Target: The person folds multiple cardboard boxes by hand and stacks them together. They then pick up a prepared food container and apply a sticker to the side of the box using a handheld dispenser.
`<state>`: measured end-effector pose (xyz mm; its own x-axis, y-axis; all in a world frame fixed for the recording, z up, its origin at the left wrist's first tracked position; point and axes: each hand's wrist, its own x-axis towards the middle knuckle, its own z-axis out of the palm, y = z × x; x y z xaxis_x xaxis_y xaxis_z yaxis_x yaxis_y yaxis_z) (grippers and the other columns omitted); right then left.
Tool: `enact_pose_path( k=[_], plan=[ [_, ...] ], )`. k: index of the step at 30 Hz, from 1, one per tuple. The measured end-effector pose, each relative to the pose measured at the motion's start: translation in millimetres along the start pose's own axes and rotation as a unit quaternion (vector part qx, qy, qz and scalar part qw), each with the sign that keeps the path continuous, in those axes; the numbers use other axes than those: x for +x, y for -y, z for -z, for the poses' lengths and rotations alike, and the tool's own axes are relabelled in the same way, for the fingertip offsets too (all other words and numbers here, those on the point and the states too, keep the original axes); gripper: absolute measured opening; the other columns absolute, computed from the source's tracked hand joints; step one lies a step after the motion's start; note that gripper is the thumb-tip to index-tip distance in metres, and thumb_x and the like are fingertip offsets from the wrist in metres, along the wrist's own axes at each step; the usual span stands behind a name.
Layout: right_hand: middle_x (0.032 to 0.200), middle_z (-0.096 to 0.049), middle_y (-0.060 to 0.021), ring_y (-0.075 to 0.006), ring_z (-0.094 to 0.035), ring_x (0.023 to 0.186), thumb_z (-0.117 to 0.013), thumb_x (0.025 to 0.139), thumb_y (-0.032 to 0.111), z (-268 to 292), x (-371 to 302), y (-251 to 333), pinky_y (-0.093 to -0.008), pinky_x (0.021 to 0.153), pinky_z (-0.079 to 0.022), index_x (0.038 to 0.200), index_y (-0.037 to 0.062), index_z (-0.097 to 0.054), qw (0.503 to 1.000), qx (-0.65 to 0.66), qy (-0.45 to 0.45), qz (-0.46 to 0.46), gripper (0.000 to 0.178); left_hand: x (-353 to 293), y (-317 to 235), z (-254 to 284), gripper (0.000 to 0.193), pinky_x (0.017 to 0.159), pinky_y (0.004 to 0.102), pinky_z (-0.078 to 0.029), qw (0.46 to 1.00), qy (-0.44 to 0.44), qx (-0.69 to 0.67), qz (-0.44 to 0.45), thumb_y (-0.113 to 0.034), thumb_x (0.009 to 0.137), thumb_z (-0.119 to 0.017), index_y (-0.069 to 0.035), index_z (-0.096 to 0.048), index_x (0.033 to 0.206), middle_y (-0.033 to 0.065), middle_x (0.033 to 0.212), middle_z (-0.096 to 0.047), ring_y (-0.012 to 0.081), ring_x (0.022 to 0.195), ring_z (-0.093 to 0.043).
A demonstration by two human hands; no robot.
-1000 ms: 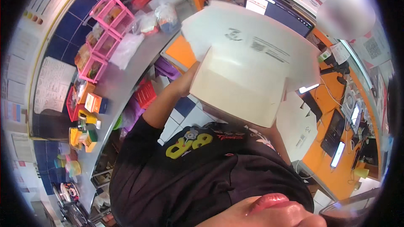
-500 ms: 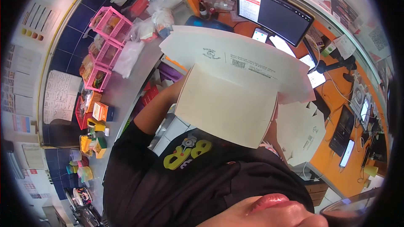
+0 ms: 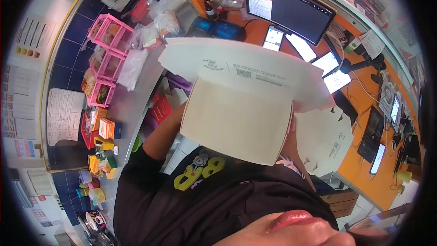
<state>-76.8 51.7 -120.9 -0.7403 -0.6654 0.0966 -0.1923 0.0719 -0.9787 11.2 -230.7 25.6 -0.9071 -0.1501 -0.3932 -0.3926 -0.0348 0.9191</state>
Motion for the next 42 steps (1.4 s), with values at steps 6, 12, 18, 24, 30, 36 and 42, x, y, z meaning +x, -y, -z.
enact_pose_path(
  k=[6, 12, 18, 24, 30, 36, 42],
  plan=[
    [0.136, -0.035, -0.0121, -0.0291, -0.052, 0.113, -0.086, 0.052, 0.013, 5, -1, 14, -0.0416, 0.090, -0.050, 0.130, 0.0097, -0.048, 0.997, -0.067, 0.039, -0.007, 0.086, 7, 23, -8, 0.067, 0.089, 0.0346, -0.047, 1.000, -0.021, 0.014, -0.009, -0.055, 0.095, -0.034, -0.004, -0.039, 0.137, 0.0130, 0.126, -0.054, 0.0209, 0.110, -0.056],
    [0.134, -0.038, -0.0105, -0.0300, -0.053, 0.114, -0.080, 0.059, 0.003, 7, -10, 14, -0.0340, 0.086, -0.055, 0.129, 0.0089, -0.048, 0.993, -0.011, 0.100, -0.055, 0.077, 6, 39, -20, 0.068, 0.088, 0.0350, -0.047, 0.999, -0.039, 0.017, -0.009, -0.056, 0.094, -0.035, -0.004, -0.039, 0.138, 0.0130, 0.125, -0.053, 0.0216, 0.110, -0.056],
    [0.128, -0.045, -0.0108, -0.0285, -0.056, 0.111, -0.078, 0.061, 0.004, 17, -1, 40, -0.0345, 0.085, -0.055, 0.127, 0.0084, -0.050, 0.977, -0.079, 0.119, -0.156, 0.072, 6, 42, -26, 0.070, 0.088, 0.0355, -0.047, 0.999, -0.050, 0.019, -0.009, -0.057, 0.093, -0.036, -0.004, -0.038, 0.138, 0.0130, 0.125, -0.053, 0.0223, 0.110, -0.056],
    [0.128, -0.046, -0.0154, -0.0338, -0.055, 0.110, -0.077, 0.062, 0.013, 28, 19, 35, -0.0382, 0.090, -0.049, 0.124, 0.0033, -0.051, 0.992, -0.120, 0.026, 0.022, 0.068, 19, 37, -20, 0.072, 0.088, 0.0359, -0.047, 0.998, -0.051, 0.025, -0.018, -0.059, 0.092, -0.037, -0.004, -0.037, 0.138, 0.0130, 0.125, -0.053, 0.0229, 0.109, -0.056],
    [0.115, -0.059, -0.0160, -0.0312, -0.058, 0.104, -0.079, 0.068, 0.011, 55, 61, 5, -0.0417, 0.092, -0.045, 0.119, -0.0047, -0.051, 0.991, -0.110, 0.068, 0.036, 0.060, 43, 29, -15, 0.073, 0.088, 0.0363, -0.047, 0.994, -0.076, 0.029, -0.070, -0.060, 0.092, -0.039, -0.004, -0.037, 0.139, 0.0130, 0.124, -0.053, 0.0236, 0.109, -0.056],
    [0.108, -0.062, -0.0165, -0.0213, -0.061, 0.095, -0.078, 0.073, 0.005, 48, 70, -3, -0.0343, 0.078, -0.052, 0.113, -0.0057, -0.056, 0.997, 0.062, -0.043, -0.035, 0.047, 41, 15, -15, 0.075, 0.088, 0.0368, -0.047, 0.987, -0.111, 0.033, -0.116, -0.061, 0.091, -0.040, -0.004, -0.036, 0.139, 0.0130, 0.124, -0.053, 0.0243, 0.108, -0.056],
    [0.102, -0.062, -0.0170, -0.0226, -0.059, 0.089, -0.071, 0.082, 0.009, -14, 53, 14, -0.0351, 0.080, -0.050, 0.104, -0.0083, -0.056, 0.961, -0.197, -0.165, 0.099, 0.032, -66, 100, 23, 0.077, 0.087, 0.0372, -0.047, 0.985, -0.159, -0.068, -0.020, -0.063, 0.090, -0.041, -0.004, -0.035, 0.140, 0.0130, 0.123, -0.053, 0.0250, 0.108, -0.056]
  ],
)
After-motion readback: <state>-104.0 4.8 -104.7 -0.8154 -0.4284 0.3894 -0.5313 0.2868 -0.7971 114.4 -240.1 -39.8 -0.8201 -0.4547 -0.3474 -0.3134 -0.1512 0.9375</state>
